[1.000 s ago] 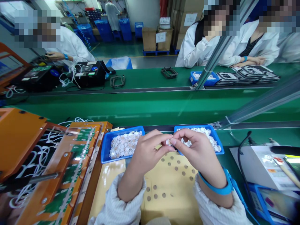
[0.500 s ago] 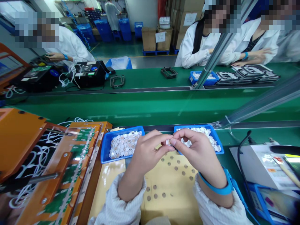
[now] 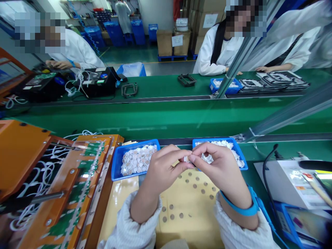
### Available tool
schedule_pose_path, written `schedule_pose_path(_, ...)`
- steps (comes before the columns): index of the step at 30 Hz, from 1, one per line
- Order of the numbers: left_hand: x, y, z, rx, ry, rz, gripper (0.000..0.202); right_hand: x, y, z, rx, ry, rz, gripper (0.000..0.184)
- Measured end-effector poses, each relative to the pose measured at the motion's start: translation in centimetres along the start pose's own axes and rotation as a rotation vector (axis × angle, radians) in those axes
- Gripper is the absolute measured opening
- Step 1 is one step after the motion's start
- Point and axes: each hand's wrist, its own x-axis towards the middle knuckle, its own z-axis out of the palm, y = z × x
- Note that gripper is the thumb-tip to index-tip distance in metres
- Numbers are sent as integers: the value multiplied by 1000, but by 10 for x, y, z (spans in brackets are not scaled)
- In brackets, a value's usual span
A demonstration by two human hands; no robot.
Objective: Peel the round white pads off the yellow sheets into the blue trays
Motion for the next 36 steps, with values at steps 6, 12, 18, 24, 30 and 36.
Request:
schedule_pose_path(6, 0, 0, 0, -39, 38, -5, 13, -4, 2, 1, 90, 42, -67, 14)
schedule_pose_path(12, 0, -1, -3, -78, 88, -39, 17, -4, 7, 1, 144, 35, -56, 12)
schedule_pose_path(18, -4, -4, -4, -128, 118, -55, 20, -3, 1, 1, 123, -30, -10, 12)
schedule_pose_path(24, -4, -5, -3, -151, 90, -103, 22, -2, -5, 2, 106, -107, -2, 17)
schedule_pose_path(30, -6, -7, -5, -209, 45, -134, 25, -4, -4, 1, 22, -130, -21, 21)
schedule_pose_path(36, -10, -6, -1, -246, 98, -281, 9, -3, -5, 5, -106, -148, -151, 19)
